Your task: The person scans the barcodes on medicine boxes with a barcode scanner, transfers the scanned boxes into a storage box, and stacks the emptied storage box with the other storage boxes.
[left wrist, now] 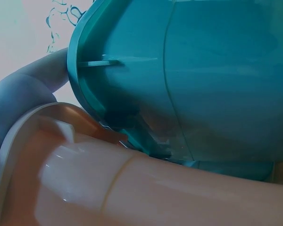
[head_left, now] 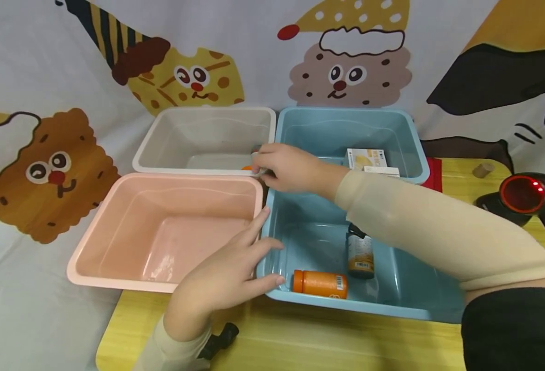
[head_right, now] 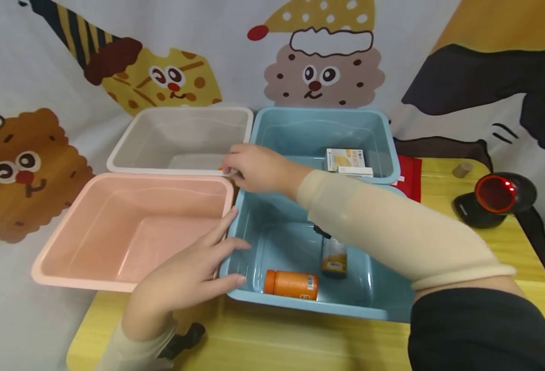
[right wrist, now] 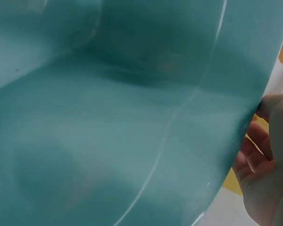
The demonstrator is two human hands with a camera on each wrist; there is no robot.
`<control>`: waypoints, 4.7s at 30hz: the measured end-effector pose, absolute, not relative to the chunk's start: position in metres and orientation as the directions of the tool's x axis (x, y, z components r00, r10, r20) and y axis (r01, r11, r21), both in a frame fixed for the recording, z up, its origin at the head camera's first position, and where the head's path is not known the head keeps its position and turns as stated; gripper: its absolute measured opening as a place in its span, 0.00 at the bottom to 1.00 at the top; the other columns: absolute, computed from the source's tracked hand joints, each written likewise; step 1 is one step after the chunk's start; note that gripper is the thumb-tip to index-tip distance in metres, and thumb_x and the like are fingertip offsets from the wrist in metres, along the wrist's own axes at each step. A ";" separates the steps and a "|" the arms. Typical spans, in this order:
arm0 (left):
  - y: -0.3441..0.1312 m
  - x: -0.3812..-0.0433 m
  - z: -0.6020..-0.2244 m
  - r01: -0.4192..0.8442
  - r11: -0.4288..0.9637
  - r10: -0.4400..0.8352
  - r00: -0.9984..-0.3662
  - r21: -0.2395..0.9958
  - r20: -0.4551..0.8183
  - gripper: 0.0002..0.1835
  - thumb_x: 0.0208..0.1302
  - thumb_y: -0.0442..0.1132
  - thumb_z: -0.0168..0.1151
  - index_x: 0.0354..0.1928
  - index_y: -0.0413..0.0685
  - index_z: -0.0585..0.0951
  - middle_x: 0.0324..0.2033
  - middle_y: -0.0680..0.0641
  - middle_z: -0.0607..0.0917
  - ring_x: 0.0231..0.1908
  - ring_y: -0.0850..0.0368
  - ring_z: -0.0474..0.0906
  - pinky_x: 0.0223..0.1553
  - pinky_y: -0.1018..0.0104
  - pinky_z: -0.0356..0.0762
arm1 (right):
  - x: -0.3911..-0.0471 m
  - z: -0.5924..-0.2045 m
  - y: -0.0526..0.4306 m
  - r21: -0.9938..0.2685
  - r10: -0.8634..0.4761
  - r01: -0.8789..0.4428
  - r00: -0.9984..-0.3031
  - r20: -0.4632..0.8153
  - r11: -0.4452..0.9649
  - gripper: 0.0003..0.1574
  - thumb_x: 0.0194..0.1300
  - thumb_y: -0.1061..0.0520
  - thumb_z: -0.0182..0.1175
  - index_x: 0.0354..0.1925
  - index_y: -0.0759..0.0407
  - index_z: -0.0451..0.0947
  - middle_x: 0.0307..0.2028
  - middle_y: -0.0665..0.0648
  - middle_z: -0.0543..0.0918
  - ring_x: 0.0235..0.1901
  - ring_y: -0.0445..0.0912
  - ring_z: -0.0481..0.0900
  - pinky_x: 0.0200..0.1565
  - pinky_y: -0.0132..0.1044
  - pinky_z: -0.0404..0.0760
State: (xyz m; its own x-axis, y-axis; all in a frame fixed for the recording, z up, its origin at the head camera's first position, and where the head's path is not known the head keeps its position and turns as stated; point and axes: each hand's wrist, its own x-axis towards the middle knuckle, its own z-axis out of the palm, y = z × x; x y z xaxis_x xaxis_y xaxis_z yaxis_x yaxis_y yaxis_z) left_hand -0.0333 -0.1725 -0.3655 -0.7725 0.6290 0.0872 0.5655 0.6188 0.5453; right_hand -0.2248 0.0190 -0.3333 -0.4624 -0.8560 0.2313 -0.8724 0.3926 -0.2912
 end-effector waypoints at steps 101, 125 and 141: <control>-0.166 -0.030 -0.365 0.539 0.651 0.608 -0.792 0.534 0.058 0.24 0.75 0.59 0.65 0.66 0.60 0.80 0.86 0.45 0.45 0.82 0.45 0.51 0.74 0.44 0.66 | -0.133 -0.315 0.250 -0.972 -0.624 -0.076 -0.777 -0.081 0.221 0.38 0.68 0.72 0.57 0.73 0.56 0.64 0.61 0.61 0.81 0.55 0.55 0.81 0.53 0.45 0.86; -0.168 -0.027 -0.365 0.564 0.635 0.612 -0.784 0.529 0.102 0.23 0.77 0.58 0.63 0.66 0.57 0.81 0.86 0.42 0.44 0.80 0.40 0.58 0.71 0.42 0.69 | -0.134 -0.309 0.306 -0.931 -0.459 -0.270 -0.879 0.133 0.248 0.30 0.64 0.83 0.61 0.58 0.63 0.69 0.49 0.61 0.86 0.48 0.50 0.83 0.49 0.34 0.84; -0.167 -0.031 -0.362 0.575 0.631 0.621 -0.777 0.520 0.106 0.23 0.76 0.57 0.64 0.65 0.55 0.81 0.85 0.40 0.46 0.81 0.39 0.55 0.72 0.40 0.67 | -0.150 -0.329 0.371 -0.897 -0.127 -0.226 -0.973 0.191 0.380 0.39 0.65 0.79 0.66 0.70 0.59 0.74 0.58 0.49 0.83 0.52 0.44 0.78 0.48 0.20 0.79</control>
State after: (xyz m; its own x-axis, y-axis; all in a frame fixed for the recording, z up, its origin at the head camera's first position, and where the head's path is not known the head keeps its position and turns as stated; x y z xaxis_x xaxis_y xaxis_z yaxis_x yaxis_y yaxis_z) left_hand -0.0314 -0.1673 -0.3622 -0.7769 0.6206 0.1059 0.5752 0.6313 0.5203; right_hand -0.1498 0.3710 -0.3293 -0.9732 -0.1272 0.1914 -0.2260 0.3798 -0.8970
